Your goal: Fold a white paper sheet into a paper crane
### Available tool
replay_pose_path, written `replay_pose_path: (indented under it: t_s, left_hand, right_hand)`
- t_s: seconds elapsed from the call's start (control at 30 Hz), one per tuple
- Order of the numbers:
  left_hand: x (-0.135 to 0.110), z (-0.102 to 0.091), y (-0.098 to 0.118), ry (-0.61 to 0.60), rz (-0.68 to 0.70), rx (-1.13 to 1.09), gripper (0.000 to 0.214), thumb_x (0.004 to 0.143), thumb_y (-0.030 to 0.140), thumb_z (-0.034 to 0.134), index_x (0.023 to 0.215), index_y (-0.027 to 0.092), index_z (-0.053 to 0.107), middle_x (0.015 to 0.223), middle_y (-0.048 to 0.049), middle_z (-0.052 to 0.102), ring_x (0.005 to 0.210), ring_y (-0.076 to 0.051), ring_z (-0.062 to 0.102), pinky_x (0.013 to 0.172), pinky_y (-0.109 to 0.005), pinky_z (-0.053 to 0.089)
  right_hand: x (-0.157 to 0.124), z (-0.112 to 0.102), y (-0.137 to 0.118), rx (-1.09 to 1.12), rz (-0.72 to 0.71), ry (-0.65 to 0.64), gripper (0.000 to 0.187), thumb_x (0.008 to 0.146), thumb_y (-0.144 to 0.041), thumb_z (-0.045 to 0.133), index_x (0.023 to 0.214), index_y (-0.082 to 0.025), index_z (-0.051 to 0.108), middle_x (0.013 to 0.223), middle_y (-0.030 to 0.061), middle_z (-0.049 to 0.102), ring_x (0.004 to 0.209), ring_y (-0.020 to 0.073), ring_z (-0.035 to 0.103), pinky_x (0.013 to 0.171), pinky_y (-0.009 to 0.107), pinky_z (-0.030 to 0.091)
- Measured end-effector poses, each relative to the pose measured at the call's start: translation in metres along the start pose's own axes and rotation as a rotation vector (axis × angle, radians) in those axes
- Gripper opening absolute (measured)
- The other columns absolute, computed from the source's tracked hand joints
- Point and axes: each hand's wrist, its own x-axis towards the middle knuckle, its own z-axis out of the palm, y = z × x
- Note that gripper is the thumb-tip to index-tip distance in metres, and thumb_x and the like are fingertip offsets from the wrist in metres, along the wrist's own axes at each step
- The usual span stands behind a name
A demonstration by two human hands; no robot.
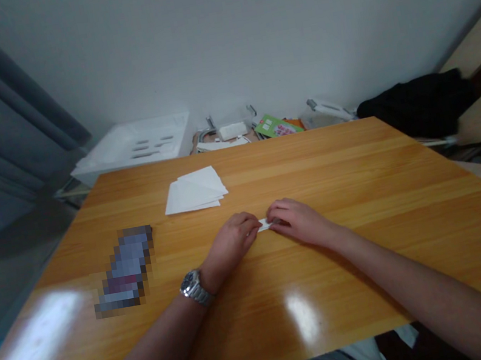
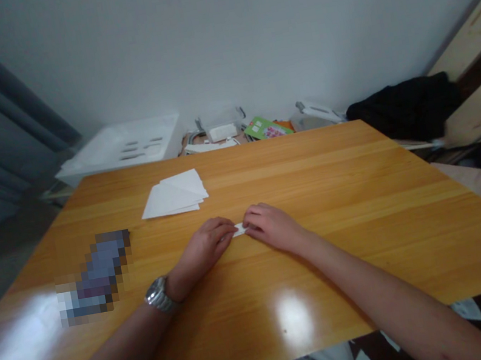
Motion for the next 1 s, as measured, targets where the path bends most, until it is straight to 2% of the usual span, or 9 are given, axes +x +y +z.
replay_pose_path:
  t_s: [0.37, 0.67, 0.83, 1.0]
  left_hand:
    - [0.0, 0.002, 0.002, 0.037, -0.031, -0.007, 0.014, 0.098, 0.022, 0.059, 0.1, 0.017, 0.072, 0.104, -0.0073, 0.069, 0.097, -0.021, 0.063, 0.091, -0.035, 0.052]
    - [0.001, 0.006, 0.003, 0.055, -0.043, -0.055, 0.013, 0.101, 0.022, 0.054, 0.107, 0.019, 0.066, 0.105, -0.0055, 0.068, 0.1, -0.022, 0.061, 0.092, -0.036, 0.049]
    - [0.002, 0.007, 0.002, 0.07, -0.074, -0.069, 0.014, 0.1, 0.021, 0.055, 0.106, 0.02, 0.067, 0.101, -0.0055, 0.068, 0.097, -0.021, 0.061, 0.09, -0.035, 0.05]
    - [0.003, 0.007, 0.003, 0.062, -0.098, -0.06, 0.015, 0.098, 0.018, 0.058, 0.107, 0.018, 0.07, 0.102, -0.0065, 0.069, 0.097, -0.021, 0.062, 0.091, -0.035, 0.05]
  right_hand:
    - [-0.006, 0.011, 0.0, 0.122, 0.073, 0.104, 0.007, 0.098, -0.021, 0.062, 0.093, -0.019, 0.066, 0.097, 0.008, 0.067, 0.094, 0.0218, 0.06, 0.084, 0.035, 0.049]
    - [-0.004, 0.008, -0.004, 0.157, 0.118, 0.11, 0.006, 0.097, -0.02, 0.061, 0.099, -0.02, 0.067, 0.098, 0.0073, 0.067, 0.095, 0.022, 0.061, 0.084, 0.035, 0.049]
    - [-0.006, 0.004, 0.0, 0.19, 0.119, 0.091, 0.01, 0.093, -0.017, 0.065, 0.102, -0.021, 0.067, 0.099, 0.0063, 0.067, 0.094, 0.0208, 0.061, 0.083, 0.033, 0.049]
    - [-0.007, 0.003, 0.002, 0.194, 0.118, 0.089, 0.005, 0.095, -0.018, 0.063, 0.097, -0.02, 0.068, 0.096, 0.0066, 0.067, 0.091, 0.0207, 0.062, 0.081, 0.033, 0.049]
